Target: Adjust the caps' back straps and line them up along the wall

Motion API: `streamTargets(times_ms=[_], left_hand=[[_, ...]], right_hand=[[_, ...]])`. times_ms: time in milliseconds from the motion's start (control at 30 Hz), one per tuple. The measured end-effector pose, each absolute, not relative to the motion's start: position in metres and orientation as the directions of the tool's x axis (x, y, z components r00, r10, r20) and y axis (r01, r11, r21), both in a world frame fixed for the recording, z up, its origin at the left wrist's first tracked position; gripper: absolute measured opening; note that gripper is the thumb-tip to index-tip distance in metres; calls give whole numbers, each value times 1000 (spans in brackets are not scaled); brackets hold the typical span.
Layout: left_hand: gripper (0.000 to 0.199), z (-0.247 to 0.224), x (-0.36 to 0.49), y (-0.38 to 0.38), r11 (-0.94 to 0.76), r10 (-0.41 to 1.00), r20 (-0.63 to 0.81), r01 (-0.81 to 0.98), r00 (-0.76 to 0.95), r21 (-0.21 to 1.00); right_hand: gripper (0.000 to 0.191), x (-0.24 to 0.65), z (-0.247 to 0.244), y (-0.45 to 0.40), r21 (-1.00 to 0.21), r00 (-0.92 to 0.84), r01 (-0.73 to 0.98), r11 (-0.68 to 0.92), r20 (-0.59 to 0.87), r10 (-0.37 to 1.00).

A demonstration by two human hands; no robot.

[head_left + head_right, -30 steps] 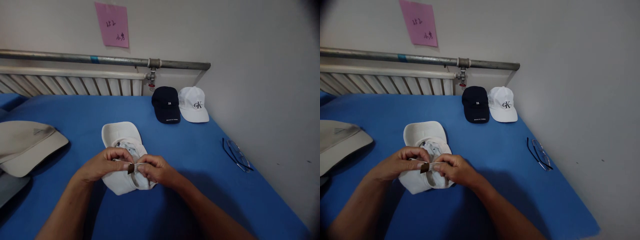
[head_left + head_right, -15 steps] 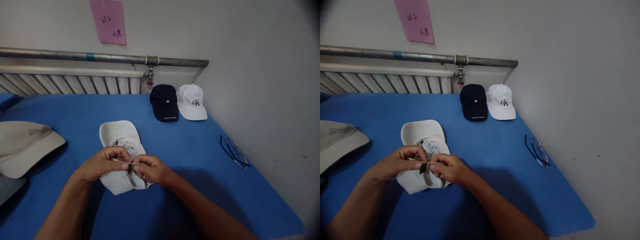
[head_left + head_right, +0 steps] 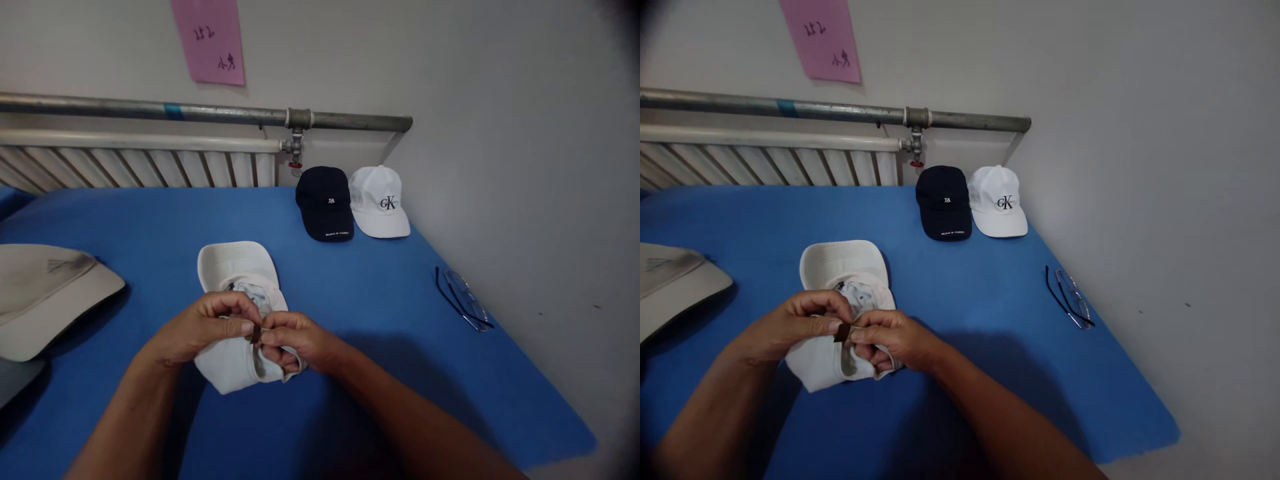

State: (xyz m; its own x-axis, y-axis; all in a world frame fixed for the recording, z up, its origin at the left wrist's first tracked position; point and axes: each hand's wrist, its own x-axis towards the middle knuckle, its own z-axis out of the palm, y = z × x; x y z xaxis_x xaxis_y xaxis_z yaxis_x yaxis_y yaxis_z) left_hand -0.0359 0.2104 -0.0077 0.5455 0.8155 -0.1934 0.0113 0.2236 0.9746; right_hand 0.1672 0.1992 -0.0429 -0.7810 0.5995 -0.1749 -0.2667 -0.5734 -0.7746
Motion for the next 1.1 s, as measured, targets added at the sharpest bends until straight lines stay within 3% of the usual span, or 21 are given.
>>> streamTargets(times_ms=[200, 400, 633, 833, 1100], left_hand=[[11, -5, -34, 209, 222, 810, -193, 16, 554, 975], [11, -5, -35, 209, 254, 831, -216, -5, 513, 967], [15, -3, -29, 206, 337, 815, -272, -38, 512, 941], [18, -5, -29, 207, 334, 839, -249, -96, 483, 938], [22, -4, -17, 205, 333, 841, -242, -111, 484, 936]], right_hand=[[19, 169, -41, 200, -807, -741, -245, -537, -201, 640], [8, 177, -33, 202, -924, -614, -94, -370, -239, 752], [11, 176, -25, 200, -883, -645, -115, -455, -282, 710], [11, 181, -19, 202, -937, -579, -40, -348, -262, 772], [19, 178, -18, 200, -934, -587, -54, -352, -255, 768]])
